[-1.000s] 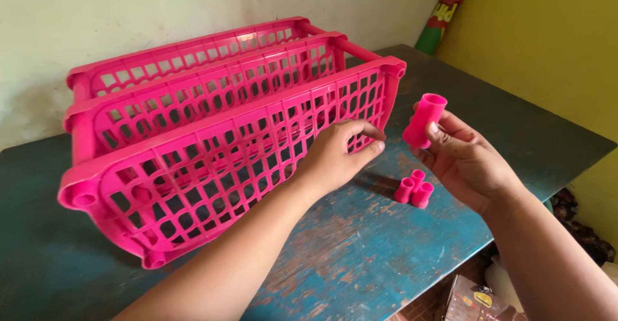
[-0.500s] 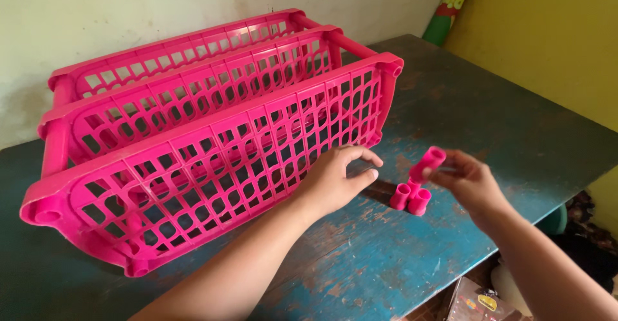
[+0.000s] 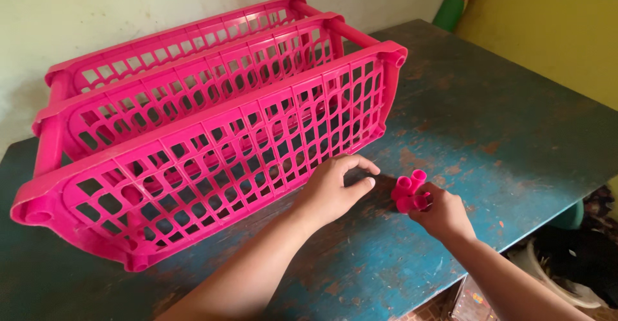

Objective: The person disassembles a pink plastic three-tier rack by hand. They remove the feet, separate the shelves from the side frames, and place the detached parts on the table.

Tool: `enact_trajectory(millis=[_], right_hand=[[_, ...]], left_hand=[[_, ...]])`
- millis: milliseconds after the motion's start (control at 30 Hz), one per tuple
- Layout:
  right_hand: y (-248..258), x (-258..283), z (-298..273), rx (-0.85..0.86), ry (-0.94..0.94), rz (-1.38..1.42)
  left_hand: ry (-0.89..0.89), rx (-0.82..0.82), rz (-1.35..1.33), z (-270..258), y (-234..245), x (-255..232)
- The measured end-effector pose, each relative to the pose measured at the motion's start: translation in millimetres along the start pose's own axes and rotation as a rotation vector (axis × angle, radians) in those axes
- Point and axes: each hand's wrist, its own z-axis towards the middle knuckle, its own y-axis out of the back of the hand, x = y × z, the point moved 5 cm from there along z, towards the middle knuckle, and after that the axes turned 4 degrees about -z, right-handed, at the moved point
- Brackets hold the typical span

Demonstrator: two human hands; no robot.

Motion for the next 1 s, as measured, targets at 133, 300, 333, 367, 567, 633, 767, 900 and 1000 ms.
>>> enact_trajectory(millis=[133, 300, 333, 367, 567, 633, 767, 900, 1000], right_hand=[[3, 14, -5, 0.023, 0.008, -0.130], [5, 25, -7, 0.062, 0.030, -0.189], [7, 28, -7, 0.040, 0.044, -0.170], [8, 31, -7, 0.021, 0.058, -0.151], [17, 23, -10, -0.032, -0.091, -0.162], [17, 14, -6, 0.018, -0.090, -0.160], [19, 4, 13, 0.045, 0.059, -0.136], [22, 0, 35, 0.023, 0.176, -0.225], [20, -4, 48, 0.090, 0.129, -0.286]], left_hand=[[0.062, -0.020, 0.006, -3, 9, 2], [-0.028, -0.084, 0.054, -10, 25, 1], [0.006, -0.078, 0.046, -12, 26, 5], [0.042, -0.073, 0.037, -14, 27, 9], [0.144, 0.021, 0.086, -17, 3, 48], [0.080, 0.026, 0.108, -11, -12, 58], [0.092, 0.057, 0.099, 4, -42, 73], [0.045, 0.092, 0.091, 14, -59, 72], [0.045, 0.103, 0.074, 18, -60, 70]])
